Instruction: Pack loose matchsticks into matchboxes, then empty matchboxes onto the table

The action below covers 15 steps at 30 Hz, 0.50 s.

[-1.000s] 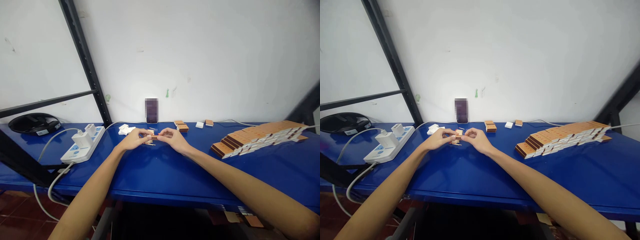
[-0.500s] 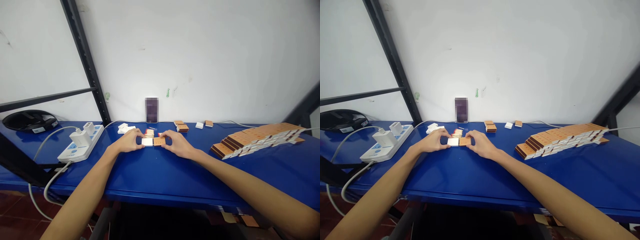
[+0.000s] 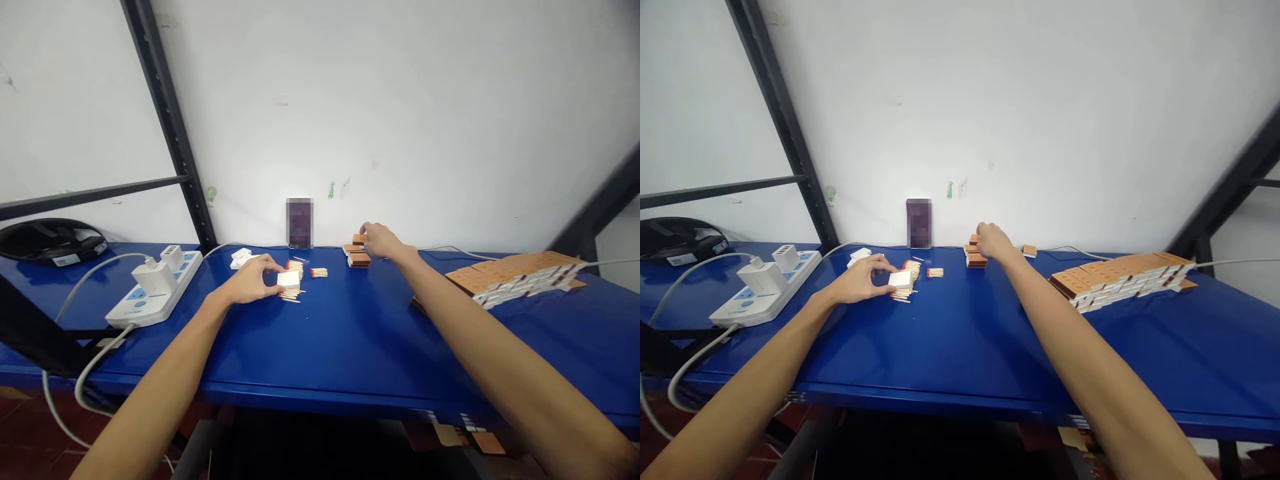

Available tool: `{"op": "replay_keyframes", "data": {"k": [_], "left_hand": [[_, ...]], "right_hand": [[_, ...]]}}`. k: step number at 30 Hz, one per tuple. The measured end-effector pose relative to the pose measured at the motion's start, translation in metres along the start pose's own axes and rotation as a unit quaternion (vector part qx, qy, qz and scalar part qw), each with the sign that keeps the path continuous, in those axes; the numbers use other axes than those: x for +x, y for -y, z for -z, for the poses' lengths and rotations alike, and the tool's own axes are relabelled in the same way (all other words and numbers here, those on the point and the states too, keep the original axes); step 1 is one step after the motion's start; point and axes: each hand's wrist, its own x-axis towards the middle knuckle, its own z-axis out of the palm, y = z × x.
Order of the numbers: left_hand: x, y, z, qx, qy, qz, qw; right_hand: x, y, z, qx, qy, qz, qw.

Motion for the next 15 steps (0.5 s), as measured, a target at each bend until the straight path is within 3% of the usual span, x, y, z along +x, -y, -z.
{"op": "replay_keyframes", "data": {"k": [5, 9, 12, 15], "left_hand": [[-0.002, 0.001, -0.001, -0.035, -0.015, 0.017, 0.999], [-0.002, 0.010, -0.002, -0.022, -0.071, 0.046, 0.996], [-0.002, 0.026, -0.004, 0.053, -0.106, 0.080, 0.990], [-0.003, 0.039, -0.005, 0.145, -0.117, 0.132, 0.974]], "right_hand": [[0.031, 0.003, -0.015, 0.016, 0.048, -0.022, 0.998], [0.035, 0.003, -0.020, 0.033, 0.048, -0.024, 0.998], [0.025, 0.006, -0.010, 0.048, 0.024, -0.009, 0.999], [-0.002, 0.012, 0.015, 0.056, -0.024, 0.028, 0.998]]}}
